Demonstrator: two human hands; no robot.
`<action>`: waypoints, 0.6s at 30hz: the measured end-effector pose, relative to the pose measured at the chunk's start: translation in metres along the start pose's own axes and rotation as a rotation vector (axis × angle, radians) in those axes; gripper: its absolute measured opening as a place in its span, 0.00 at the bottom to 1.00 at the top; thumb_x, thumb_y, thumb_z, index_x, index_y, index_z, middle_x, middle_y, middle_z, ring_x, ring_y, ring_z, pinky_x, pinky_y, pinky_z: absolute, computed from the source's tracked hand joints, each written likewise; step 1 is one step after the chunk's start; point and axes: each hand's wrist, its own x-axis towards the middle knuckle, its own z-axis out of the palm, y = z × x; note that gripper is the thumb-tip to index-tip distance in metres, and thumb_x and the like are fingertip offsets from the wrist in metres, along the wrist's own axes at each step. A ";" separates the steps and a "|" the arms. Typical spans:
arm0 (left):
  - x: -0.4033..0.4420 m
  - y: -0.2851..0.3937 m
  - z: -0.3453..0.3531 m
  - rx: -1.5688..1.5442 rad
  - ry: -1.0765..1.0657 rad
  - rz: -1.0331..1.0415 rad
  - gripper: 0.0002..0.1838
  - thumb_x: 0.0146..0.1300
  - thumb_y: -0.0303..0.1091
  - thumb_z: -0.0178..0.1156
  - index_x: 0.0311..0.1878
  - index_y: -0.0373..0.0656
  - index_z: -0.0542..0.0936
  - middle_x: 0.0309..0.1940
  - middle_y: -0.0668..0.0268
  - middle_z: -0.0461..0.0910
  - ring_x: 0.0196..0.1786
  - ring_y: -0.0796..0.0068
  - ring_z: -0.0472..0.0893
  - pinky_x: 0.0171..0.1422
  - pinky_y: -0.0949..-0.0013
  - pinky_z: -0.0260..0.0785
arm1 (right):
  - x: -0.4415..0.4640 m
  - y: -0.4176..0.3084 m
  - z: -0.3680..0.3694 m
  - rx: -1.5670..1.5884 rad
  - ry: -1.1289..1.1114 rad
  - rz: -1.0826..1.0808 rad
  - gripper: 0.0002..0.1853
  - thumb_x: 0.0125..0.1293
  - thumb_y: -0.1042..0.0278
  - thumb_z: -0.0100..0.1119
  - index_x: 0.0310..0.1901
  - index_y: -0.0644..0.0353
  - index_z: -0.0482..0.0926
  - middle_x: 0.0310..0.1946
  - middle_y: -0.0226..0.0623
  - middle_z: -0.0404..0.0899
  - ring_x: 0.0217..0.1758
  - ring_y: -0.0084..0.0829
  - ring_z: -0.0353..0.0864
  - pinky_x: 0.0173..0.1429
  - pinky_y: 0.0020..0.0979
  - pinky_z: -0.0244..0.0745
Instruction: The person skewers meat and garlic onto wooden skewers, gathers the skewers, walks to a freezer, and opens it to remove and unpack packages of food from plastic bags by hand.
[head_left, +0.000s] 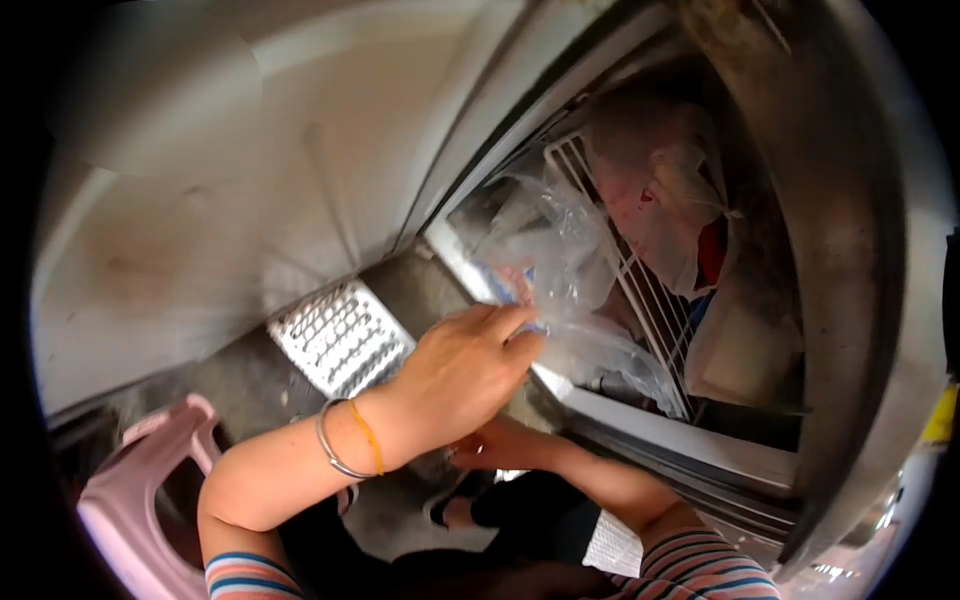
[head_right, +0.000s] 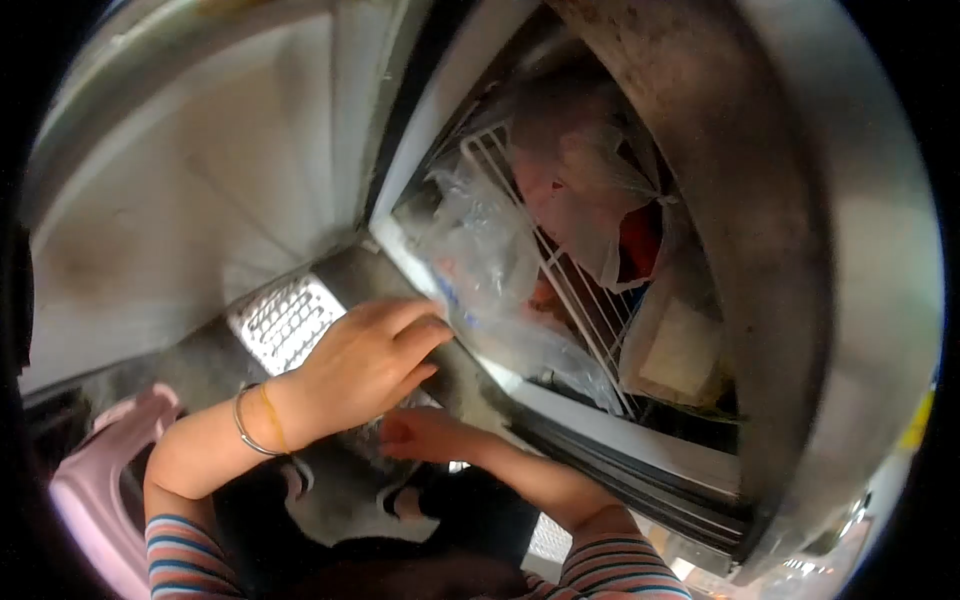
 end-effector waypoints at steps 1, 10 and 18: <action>0.017 -0.003 0.003 0.019 0.125 0.025 0.23 0.46 0.26 0.64 0.49 0.42 0.73 0.54 0.55 0.66 0.56 0.53 0.69 0.57 0.58 0.65 | 0.015 0.008 -0.001 0.005 -0.023 -0.008 0.17 0.58 0.53 0.59 0.39 0.58 0.72 0.28 0.34 0.75 0.32 0.30 0.75 0.39 0.31 0.70; 0.041 -0.086 0.110 0.168 0.046 0.205 0.30 0.49 0.29 0.62 0.59 0.47 0.68 0.60 0.52 0.63 0.62 0.51 0.65 0.63 0.56 0.61 | 0.053 0.074 0.004 -0.385 0.051 -0.036 0.15 0.57 0.56 0.58 0.39 0.57 0.74 0.30 0.39 0.77 0.36 0.40 0.78 0.40 0.37 0.71; 0.033 -0.094 0.138 0.075 -0.240 0.012 0.34 0.53 0.30 0.60 0.65 0.46 0.61 0.47 0.48 0.74 0.47 0.50 0.76 0.51 0.57 0.70 | 0.029 0.039 0.017 -0.195 0.226 -0.308 0.11 0.58 0.65 0.59 0.41 0.58 0.73 0.32 0.36 0.78 0.36 0.38 0.78 0.40 0.37 0.72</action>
